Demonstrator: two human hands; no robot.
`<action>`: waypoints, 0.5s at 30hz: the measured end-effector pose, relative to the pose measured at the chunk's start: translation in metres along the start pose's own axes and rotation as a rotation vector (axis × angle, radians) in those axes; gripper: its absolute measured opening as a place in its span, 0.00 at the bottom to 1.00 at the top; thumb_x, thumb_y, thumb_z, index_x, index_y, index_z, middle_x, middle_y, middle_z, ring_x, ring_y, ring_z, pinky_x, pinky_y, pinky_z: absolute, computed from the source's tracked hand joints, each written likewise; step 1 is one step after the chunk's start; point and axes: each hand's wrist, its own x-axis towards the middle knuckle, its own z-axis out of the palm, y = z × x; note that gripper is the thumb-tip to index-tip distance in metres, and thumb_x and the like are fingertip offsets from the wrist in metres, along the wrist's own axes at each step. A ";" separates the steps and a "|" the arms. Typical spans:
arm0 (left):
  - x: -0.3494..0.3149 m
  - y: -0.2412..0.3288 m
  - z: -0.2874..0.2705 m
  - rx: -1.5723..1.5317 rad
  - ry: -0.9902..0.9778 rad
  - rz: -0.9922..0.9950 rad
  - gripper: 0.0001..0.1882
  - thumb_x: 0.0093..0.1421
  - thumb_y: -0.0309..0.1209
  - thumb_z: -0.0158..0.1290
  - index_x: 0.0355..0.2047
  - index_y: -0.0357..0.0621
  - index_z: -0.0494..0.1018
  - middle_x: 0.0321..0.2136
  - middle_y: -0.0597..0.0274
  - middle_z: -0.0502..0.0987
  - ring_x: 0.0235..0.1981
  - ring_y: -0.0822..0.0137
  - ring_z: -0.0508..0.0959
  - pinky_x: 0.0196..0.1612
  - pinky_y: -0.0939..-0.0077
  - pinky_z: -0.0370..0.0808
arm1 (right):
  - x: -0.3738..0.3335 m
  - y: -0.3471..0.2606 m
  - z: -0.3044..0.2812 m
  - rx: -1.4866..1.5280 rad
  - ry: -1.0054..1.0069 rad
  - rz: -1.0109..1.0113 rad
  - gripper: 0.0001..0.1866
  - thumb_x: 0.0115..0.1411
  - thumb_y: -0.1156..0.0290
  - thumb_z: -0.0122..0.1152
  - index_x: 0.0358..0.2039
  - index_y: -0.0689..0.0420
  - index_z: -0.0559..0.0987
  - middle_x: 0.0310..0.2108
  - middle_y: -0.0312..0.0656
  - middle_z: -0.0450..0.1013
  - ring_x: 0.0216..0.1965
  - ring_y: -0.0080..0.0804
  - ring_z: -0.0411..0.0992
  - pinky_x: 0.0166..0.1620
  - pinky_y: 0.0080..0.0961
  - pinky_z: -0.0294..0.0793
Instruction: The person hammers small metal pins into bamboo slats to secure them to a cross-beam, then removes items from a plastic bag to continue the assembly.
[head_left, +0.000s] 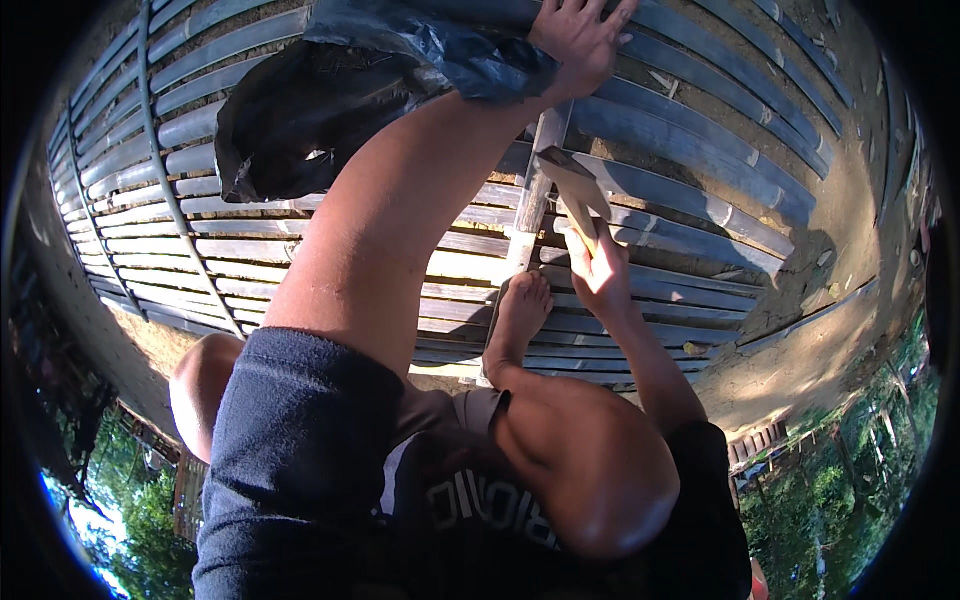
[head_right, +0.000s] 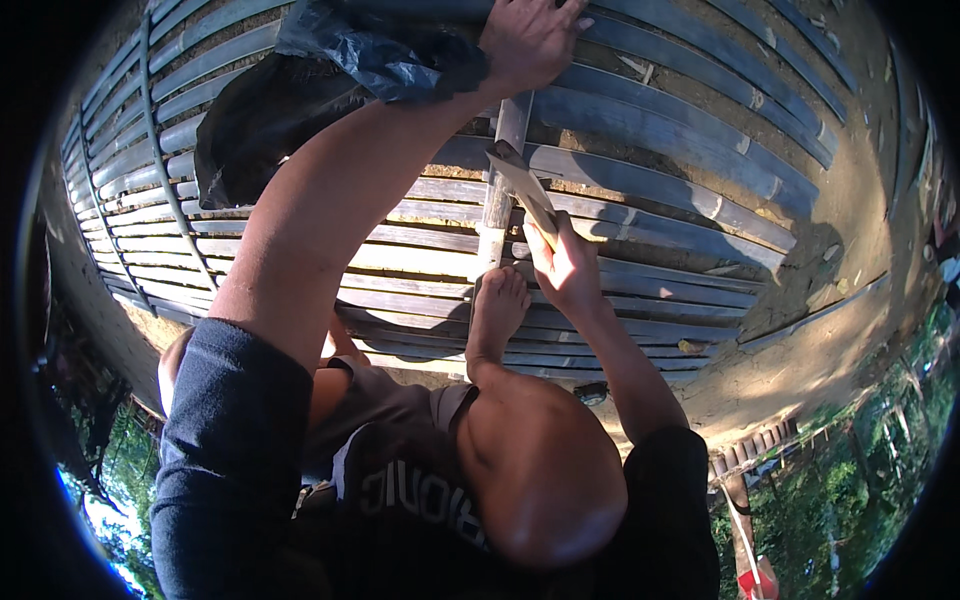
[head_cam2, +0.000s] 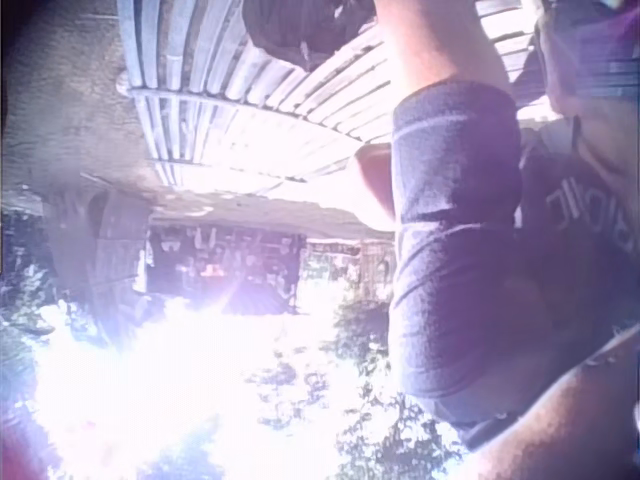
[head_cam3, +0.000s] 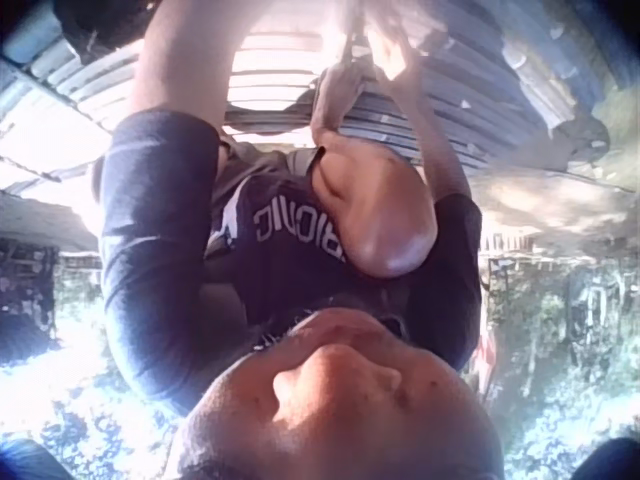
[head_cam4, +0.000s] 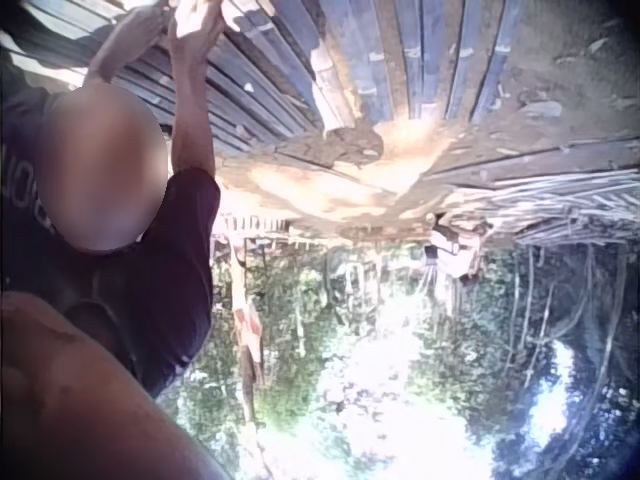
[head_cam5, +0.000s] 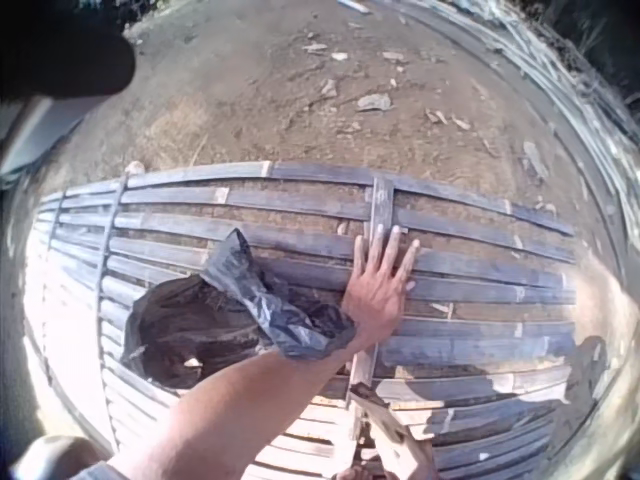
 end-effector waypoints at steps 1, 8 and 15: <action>-0.003 -0.001 -0.002 0.027 -0.015 0.000 0.34 0.66 0.39 0.44 0.70 0.44 0.53 0.69 0.40 0.51 0.70 0.38 0.49 0.70 0.38 0.43 | -0.009 -0.012 -0.010 -0.175 0.038 -0.068 0.14 0.64 0.67 0.58 0.43 0.65 0.74 0.28 0.57 0.76 0.27 0.57 0.76 0.29 0.37 0.75; 0.003 -0.002 0.002 0.018 -0.011 0.016 0.34 0.66 0.39 0.45 0.70 0.44 0.53 0.69 0.40 0.51 0.70 0.39 0.49 0.70 0.38 0.42 | -0.009 0.006 -0.012 -0.220 0.029 -0.112 0.14 0.65 0.68 0.56 0.45 0.65 0.76 0.27 0.51 0.76 0.26 0.50 0.78 0.30 0.35 0.76; 0.002 -0.003 -0.005 0.030 0.005 0.034 0.34 0.65 0.39 0.45 0.70 0.42 0.52 0.69 0.39 0.51 0.70 0.40 0.49 0.70 0.38 0.43 | -0.033 0.034 -0.011 -0.618 -0.140 0.009 0.23 0.62 0.60 0.61 0.49 0.65 0.75 0.31 0.56 0.76 0.31 0.57 0.76 0.33 0.44 0.77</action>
